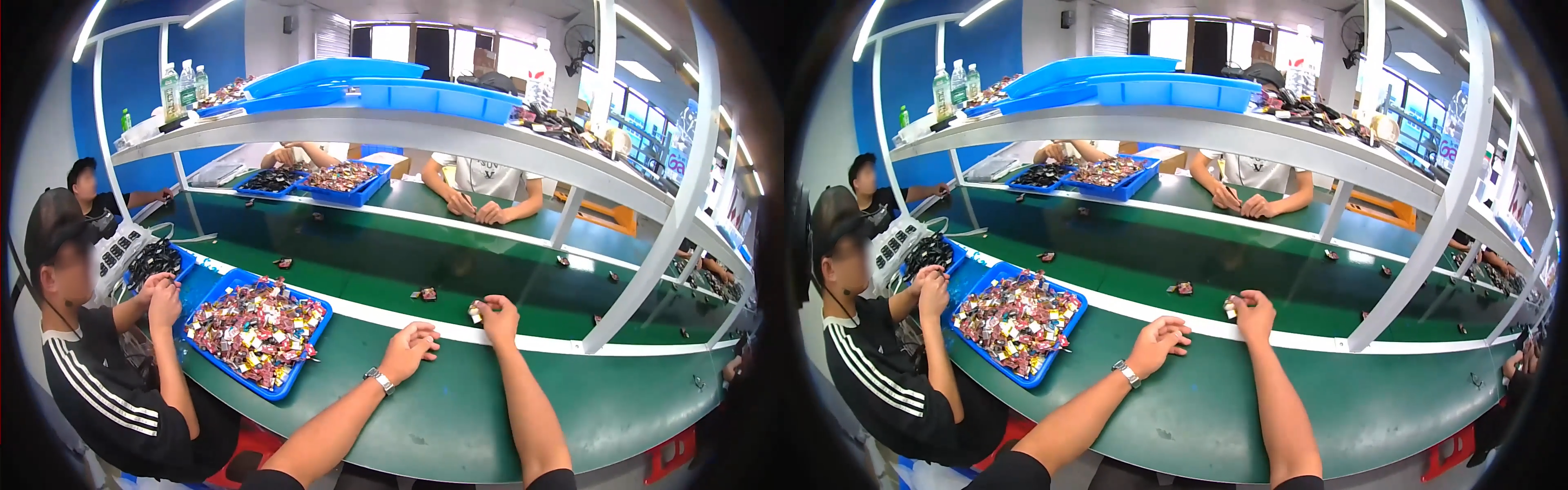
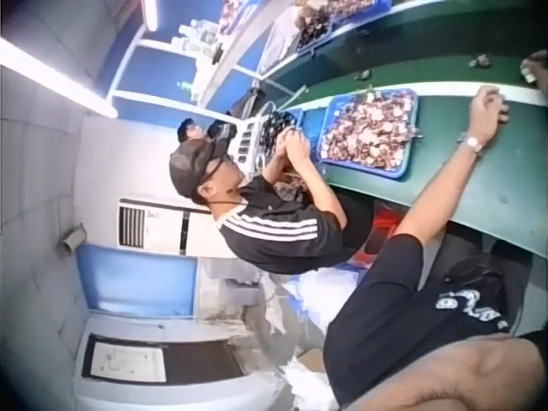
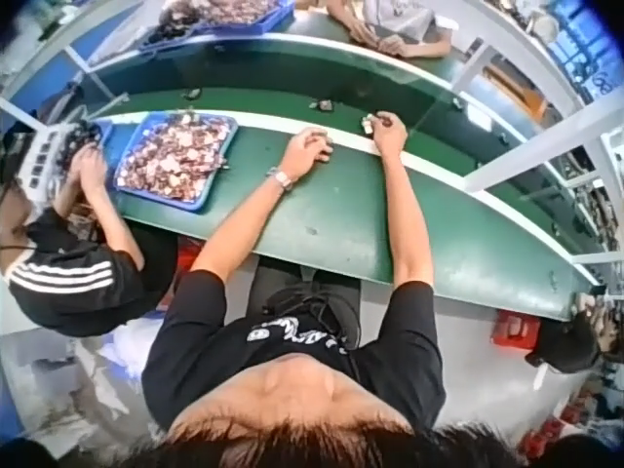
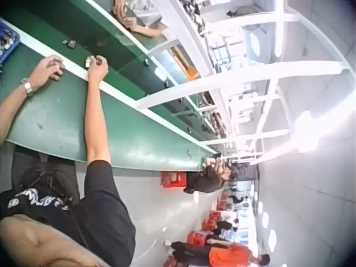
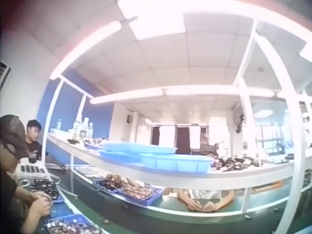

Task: Sorting and inspecting small electronic components at an assembly line.

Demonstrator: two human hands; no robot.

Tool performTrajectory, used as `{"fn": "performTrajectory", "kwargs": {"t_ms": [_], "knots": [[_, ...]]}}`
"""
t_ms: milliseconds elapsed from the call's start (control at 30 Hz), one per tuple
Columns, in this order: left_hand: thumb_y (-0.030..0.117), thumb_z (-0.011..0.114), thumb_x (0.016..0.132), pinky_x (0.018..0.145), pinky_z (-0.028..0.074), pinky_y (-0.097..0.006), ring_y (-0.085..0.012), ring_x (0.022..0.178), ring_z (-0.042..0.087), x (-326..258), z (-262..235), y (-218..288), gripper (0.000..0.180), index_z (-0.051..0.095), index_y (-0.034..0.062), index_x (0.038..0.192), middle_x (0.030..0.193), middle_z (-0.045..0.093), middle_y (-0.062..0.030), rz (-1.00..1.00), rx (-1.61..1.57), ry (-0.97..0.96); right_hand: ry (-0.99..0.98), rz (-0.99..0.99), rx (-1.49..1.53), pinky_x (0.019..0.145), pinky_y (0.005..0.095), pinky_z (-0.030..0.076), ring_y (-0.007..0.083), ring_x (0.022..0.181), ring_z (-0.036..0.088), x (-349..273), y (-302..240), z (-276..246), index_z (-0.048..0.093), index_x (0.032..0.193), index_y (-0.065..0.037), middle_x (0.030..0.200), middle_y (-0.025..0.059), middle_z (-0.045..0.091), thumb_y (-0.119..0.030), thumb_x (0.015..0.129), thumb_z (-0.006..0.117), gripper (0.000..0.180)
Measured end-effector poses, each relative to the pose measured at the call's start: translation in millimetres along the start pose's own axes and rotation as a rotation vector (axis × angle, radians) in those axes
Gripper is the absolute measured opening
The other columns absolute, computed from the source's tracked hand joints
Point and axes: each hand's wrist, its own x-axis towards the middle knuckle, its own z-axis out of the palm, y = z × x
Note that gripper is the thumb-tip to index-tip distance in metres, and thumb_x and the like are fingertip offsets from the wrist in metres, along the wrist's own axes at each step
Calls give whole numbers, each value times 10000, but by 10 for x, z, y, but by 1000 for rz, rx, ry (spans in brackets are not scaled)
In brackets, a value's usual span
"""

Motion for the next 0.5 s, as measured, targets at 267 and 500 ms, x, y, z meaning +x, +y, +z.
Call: {"fn": "performTrajectory", "kwargs": {"t_ms": [267,500], "knots": [[82,560,925,653,533,-258,-123,789,634,-62,4,64,166,571,2,1070,969,665,-89,6,174,49,-53,-365,-588,863,435,477,376,988,580,108,-328,415,663,1021,-29,1038,175,626,-281,775,726,358],[80,597,895,545,458,-224,-71,645,576,-25,70,30,86,580,28,961,798,617,-16,107,91,111,-73,-240,-453,825,418,496,326,928,617,-56,-283,980,582,1042,22,982,180,634,-173,672,801,472]]}}
